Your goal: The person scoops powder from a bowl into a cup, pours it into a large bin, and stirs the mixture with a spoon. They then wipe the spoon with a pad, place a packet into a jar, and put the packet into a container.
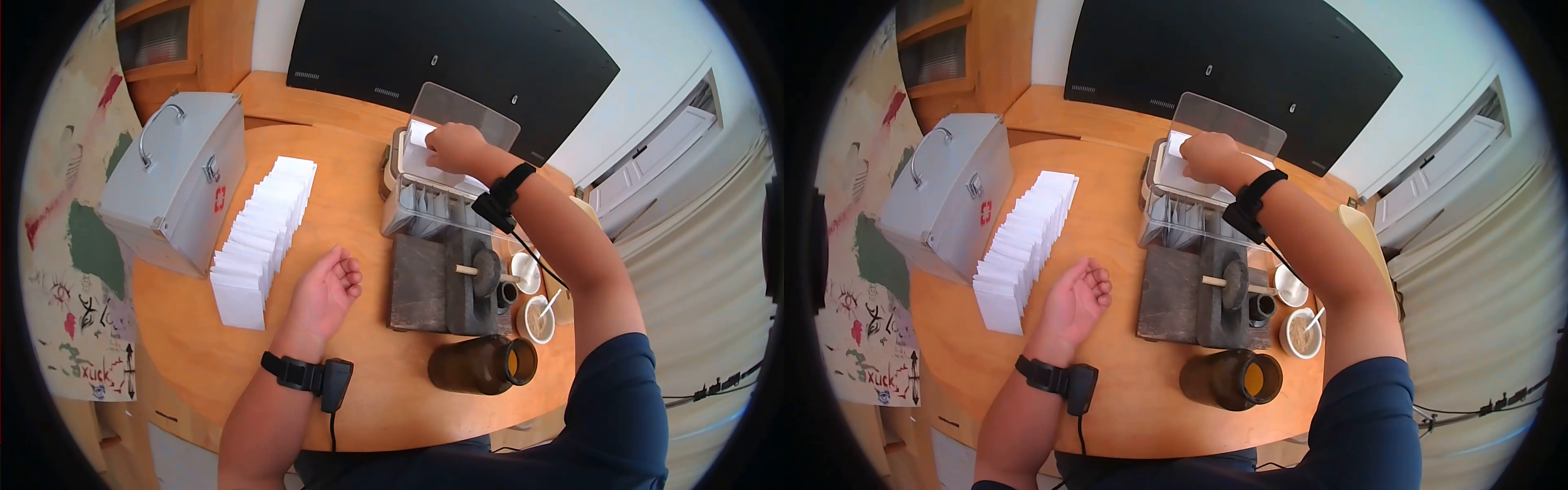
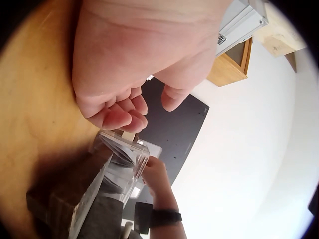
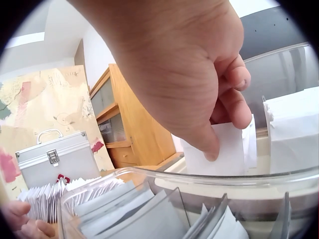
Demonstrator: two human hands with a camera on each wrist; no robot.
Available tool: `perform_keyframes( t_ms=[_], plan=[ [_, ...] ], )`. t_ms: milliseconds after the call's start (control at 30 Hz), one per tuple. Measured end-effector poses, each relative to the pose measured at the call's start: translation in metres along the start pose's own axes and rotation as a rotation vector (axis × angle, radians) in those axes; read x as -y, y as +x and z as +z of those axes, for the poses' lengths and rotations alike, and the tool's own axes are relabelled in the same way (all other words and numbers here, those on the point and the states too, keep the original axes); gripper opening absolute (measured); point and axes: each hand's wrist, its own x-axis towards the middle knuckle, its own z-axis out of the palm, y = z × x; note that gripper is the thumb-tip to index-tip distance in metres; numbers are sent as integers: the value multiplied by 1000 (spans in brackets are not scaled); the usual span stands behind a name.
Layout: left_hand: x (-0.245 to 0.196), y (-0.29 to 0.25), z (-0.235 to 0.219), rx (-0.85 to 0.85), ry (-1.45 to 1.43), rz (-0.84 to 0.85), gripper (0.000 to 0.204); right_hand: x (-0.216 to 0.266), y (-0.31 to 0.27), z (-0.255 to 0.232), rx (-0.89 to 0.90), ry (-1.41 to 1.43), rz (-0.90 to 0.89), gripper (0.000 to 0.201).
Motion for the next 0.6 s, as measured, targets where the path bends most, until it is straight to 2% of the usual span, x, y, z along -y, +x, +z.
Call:
perform_keyframes(
  t_ms=[167,233,333,600],
  plan=[
    [0,0,0,-1,8,-8,18,2,9,3,-5,-76,24,23],
    [0,-1,1,-1,11,-7,17,1,15,5,-79,-104,61,20],
    [-1,-1,2,-10,20,-3,17,1,17,10,-60,-113,17,18],
    [-1,-1,1,3,30,0,16,-2,19,19,-124,-38,84,22]
  ],
)
